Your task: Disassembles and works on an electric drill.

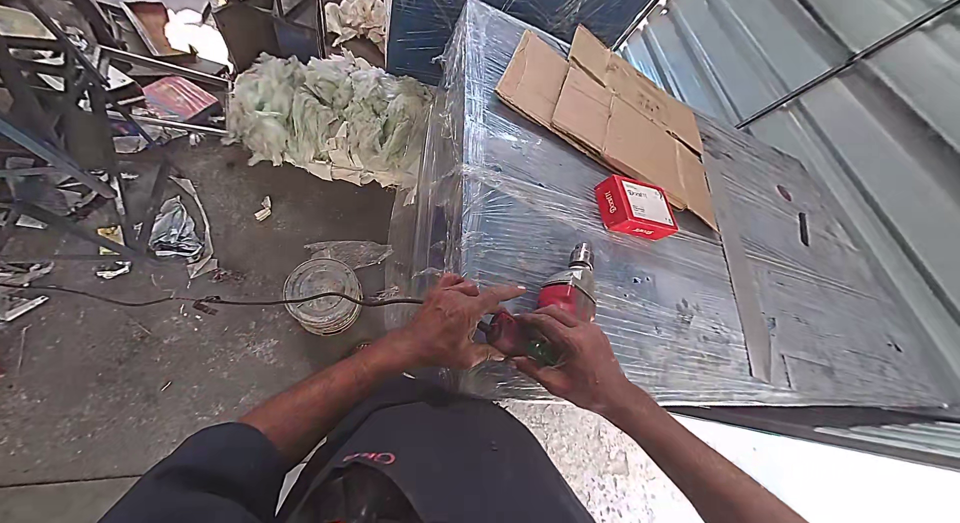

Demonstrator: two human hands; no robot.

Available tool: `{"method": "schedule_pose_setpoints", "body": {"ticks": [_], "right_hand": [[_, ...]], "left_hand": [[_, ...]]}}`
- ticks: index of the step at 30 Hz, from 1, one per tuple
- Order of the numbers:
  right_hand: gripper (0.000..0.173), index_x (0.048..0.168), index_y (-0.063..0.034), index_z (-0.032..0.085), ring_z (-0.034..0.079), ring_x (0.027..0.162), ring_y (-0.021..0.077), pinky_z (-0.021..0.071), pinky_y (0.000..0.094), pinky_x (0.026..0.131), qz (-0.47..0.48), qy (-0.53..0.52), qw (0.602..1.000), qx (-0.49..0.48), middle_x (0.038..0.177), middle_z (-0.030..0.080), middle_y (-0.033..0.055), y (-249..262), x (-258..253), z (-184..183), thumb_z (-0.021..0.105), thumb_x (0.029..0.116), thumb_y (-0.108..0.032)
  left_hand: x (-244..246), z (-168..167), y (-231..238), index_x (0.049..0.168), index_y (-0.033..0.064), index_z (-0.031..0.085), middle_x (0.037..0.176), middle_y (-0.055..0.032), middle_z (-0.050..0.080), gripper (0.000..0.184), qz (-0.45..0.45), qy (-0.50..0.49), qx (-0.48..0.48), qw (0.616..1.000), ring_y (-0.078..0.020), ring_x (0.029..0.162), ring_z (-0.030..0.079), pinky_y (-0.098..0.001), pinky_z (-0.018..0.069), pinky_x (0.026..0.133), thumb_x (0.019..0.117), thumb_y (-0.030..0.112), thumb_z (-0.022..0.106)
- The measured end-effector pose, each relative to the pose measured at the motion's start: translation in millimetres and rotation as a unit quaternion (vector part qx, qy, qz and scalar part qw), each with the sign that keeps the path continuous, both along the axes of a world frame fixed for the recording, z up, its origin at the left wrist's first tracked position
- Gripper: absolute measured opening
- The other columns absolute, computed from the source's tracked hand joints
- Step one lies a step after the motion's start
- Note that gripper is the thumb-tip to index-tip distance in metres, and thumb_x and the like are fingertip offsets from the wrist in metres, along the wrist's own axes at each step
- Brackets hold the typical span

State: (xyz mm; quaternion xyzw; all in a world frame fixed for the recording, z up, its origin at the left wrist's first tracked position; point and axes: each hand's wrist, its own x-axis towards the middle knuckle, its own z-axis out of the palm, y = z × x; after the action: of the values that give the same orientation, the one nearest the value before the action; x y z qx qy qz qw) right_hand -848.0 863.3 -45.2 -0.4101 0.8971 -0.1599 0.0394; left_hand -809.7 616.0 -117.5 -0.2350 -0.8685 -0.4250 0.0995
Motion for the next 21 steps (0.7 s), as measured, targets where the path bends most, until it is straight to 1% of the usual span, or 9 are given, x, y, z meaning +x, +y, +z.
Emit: {"method": "schedule_pose_setpoints", "body": {"ticks": [2,4,5,7,9,10,13,17,21], "right_hand": [[0.044,0.113,-0.0199,0.074,0.070,0.085,0.0131,0.0587,0.0380,0.064,-0.005,0.017,1.000,-0.012,0.107,0.072,0.0013,-3,8,-3,0.077,0.0840,-0.052],[0.022,0.095,-0.0188,0.073,0.069,0.078,0.0102,0.0572,0.0324,0.061,-0.010,0.030,0.998,-0.056,0.093,0.072,-0.0003,-8,18,-6,0.074,0.0869,-0.039],[0.017,0.094,-0.0182,0.073,0.070,0.079,0.0093,0.0579,0.0312,0.063,-0.013,0.029,0.997,-0.072,0.091,0.073,-0.0006,-11,21,-4,0.072,0.0887,-0.035],[0.022,0.107,-0.0156,0.076,0.070,0.082,0.0070,0.0596,0.0298,0.070,-0.046,-0.006,0.993,-0.107,0.096,0.075,-0.0008,-8,16,10,0.071,0.0938,-0.031],[0.032,0.122,-0.0108,0.073,0.062,0.068,0.0026,0.0549,0.0233,0.061,-0.105,-0.073,0.973,-0.193,0.089,0.072,-0.0025,-2,8,32,0.072,0.0962,-0.031],[0.032,0.122,-0.0098,0.072,0.059,0.061,0.0015,0.0522,0.0207,0.055,-0.143,-0.093,0.955,-0.241,0.083,0.070,-0.0040,2,9,42,0.071,0.0965,-0.030],[0.016,0.101,-0.0128,0.067,0.055,0.050,0.0027,0.0496,0.0189,0.044,-0.249,-0.113,0.872,-0.406,0.070,0.063,-0.0066,13,28,51,0.064,0.1016,-0.028],[0.020,0.096,-0.0137,0.058,0.055,0.048,0.0075,0.0531,0.0237,0.046,-0.307,-0.143,0.748,-0.570,0.064,0.054,-0.0059,21,72,11,0.057,0.1060,-0.031],[0.025,0.106,-0.0107,0.056,0.070,0.059,0.0174,0.0641,0.0341,0.057,-0.364,-0.206,0.704,-0.573,0.072,0.068,0.0023,61,114,-21,0.067,0.1007,-0.032]], "left_hand": [[1,-7,0,0.154,0.0299,0.046,0.116,0.0103,0.075,0.088,0.008,0.002,0.001,1.000,-0.0101,0.094,0.065,-0.0483,0.0353,0.110,0.0768,0.056,0.079],[2,-18,-3,0.153,0.0298,0.048,0.118,0.0106,0.075,0.085,0.020,-0.007,0.014,1.000,-0.0098,0.097,0.066,-0.0506,0.0338,0.111,0.0776,0.055,0.079],[4,-21,-4,0.152,0.0309,0.049,0.121,0.0112,0.074,0.083,0.022,-0.012,0.022,0.999,-0.0096,0.099,0.066,-0.0506,0.0332,0.112,0.0787,0.054,0.079],[6,-21,-3,0.147,0.0348,0.055,0.121,0.0120,0.073,0.072,0.025,-0.013,0.018,0.999,-0.0102,0.104,0.064,-0.0489,0.0361,0.110,0.0812,0.054,0.078],[4,-13,-4,0.135,0.0349,0.066,0.119,0.0109,0.074,0.057,0.015,-0.009,-0.014,1.000,-0.0143,0.110,0.063,-0.0493,0.0415,0.105,0.0819,0.054,0.076],[3,-7,-5,0.130,0.0337,0.068,0.120,0.0098,0.073,0.052,0.001,-0.009,-0.043,0.999,-0.0164,0.114,0.062,-0.0490,0.0438,0.103,0.0821,0.054,0.075],[-6,14,-4,0.123,0.0236,0.071,0.123,-0.0005,0.068,0.045,-0.077,-0.001,-0.107,0.991,-0.0207,0.118,0.061,-0.0426,0.0482,0.104,0.0844,0.045,0.075],[-21,35,1,0.124,0.0109,0.070,0.116,-0.0099,0.071,0.047,-0.173,-0.012,-0.214,0.961,-0.0276,0.114,0.065,-0.0417,0.0526,0.100,0.0854,0.037,0.073],[-42,54,8,0.106,0.0096,0.074,0.095,-0.0102,0.073,0.044,-0.215,-0.051,-0.307,0.926,-0.0274,0.093,0.071,-0.0476,0.0587,0.081,0.0799,0.045,0.074]]}}
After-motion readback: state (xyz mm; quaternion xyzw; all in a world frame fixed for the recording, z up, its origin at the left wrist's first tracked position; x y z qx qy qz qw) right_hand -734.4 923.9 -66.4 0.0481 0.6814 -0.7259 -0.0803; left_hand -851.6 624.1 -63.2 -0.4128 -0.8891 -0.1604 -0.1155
